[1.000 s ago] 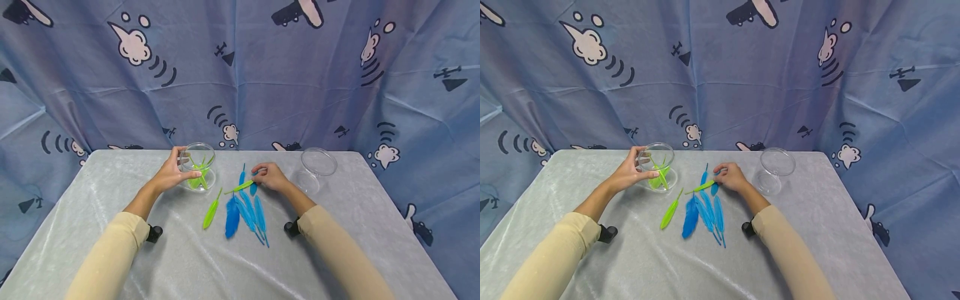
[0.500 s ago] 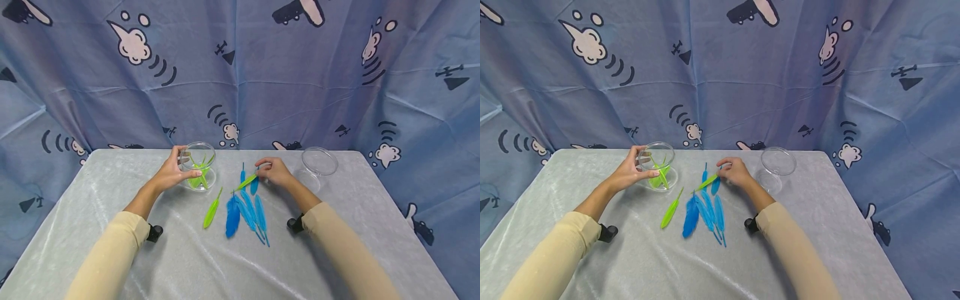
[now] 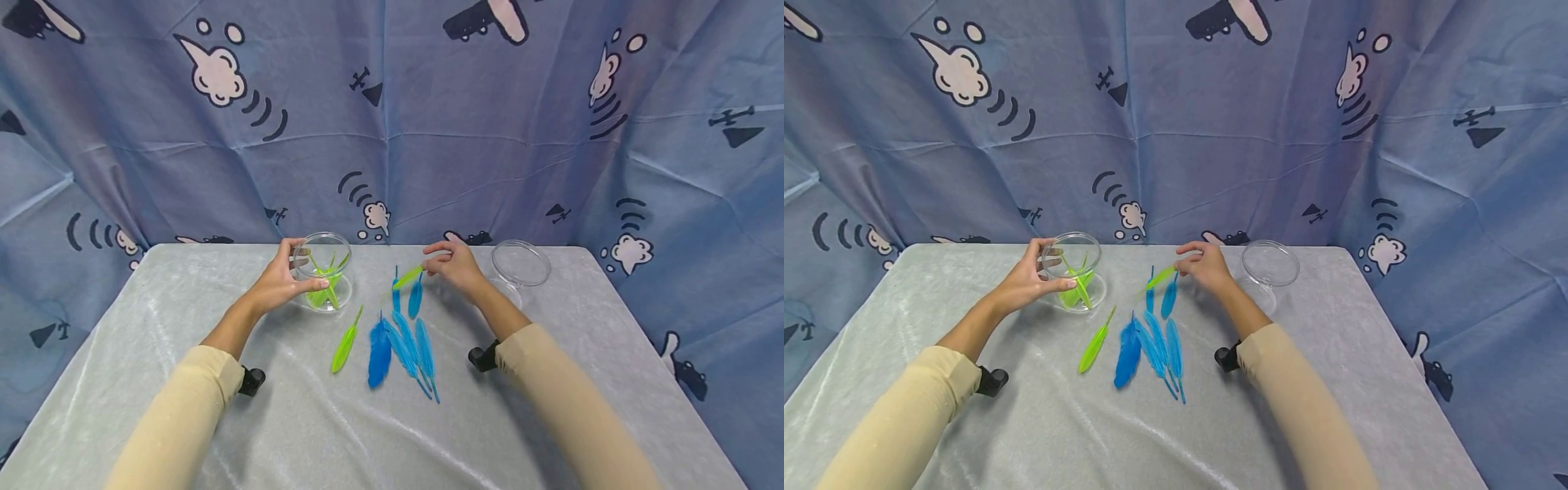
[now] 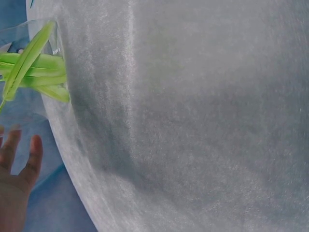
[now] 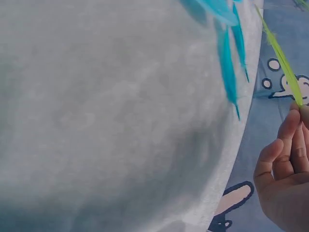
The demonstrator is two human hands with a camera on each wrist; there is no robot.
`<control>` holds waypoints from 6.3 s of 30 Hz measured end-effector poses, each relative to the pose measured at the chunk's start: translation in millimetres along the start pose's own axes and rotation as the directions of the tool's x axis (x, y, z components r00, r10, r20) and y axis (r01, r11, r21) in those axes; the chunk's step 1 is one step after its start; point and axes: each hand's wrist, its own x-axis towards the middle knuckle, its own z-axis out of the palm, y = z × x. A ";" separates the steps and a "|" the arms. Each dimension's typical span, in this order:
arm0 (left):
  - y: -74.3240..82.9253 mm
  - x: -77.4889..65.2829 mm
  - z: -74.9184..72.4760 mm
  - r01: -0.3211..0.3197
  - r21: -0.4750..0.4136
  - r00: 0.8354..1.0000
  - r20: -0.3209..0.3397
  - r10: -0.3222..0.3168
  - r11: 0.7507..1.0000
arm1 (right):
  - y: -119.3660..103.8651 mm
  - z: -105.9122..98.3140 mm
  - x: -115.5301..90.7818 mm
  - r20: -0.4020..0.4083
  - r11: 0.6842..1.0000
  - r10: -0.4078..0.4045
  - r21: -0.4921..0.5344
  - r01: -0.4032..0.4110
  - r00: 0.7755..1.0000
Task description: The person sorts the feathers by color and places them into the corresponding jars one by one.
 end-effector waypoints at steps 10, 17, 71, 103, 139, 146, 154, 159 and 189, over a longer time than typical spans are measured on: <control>0.0 0.0 -0.1 -0.001 0.004 1.000 -0.004 0.001 1.000 | -17.5 -5.2 0.4 -0.053 0.995 -0.036 0.095 0.041 0.998; 1.9 -1.1 -0.1 -0.002 0.002 1.000 0.004 0.002 1.000 | -32.9 -5.3 1.6 -0.101 0.984 -0.017 0.176 0.034 0.995; 4.7 -1.0 -1.1 0.003 -0.018 1.000 0.020 -0.003 1.000 | -100.3 87.7 -0.1 -0.014 0.959 -0.187 0.214 0.186 0.982; 2.1 -0.2 -0.9 0.005 -0.016 1.000 0.010 -0.005 1.000 | -81.6 94.1 -4.3 0.064 0.949 -0.293 0.144 0.282 0.954; -0.2 0.9 -1.4 0.008 0.006 1.000 0.000 -0.008 1.000 | -12.2 95.0 -9.7 0.345 0.987 -0.154 0.007 0.161 0.926; -1.4 0.5 -1.7 0.002 0.001 1.000 -0.003 -0.002 1.000 | -7.7 98.2 -9.8 0.429 0.983 -0.181 0.053 0.175 0.885; -1.9 1.8 -1.3 -0.010 -0.010 1.000 -0.004 0.010 1.000 | -4.5 101.4 -10.4 0.476 0.984 -0.165 0.025 0.175 0.864; -1.3 2.1 -1.6 -0.007 -0.005 1.000 -0.004 0.007 1.000 | -1.8 103.9 -9.8 0.483 0.983 -0.150 -0.016 0.180 0.863; -1.4 0.0 -1.3 -0.006 -0.012 1.000 0.005 0.007 1.000 | -1.4 117.2 -11.2 0.440 0.963 -0.128 -0.160 0.218 0.889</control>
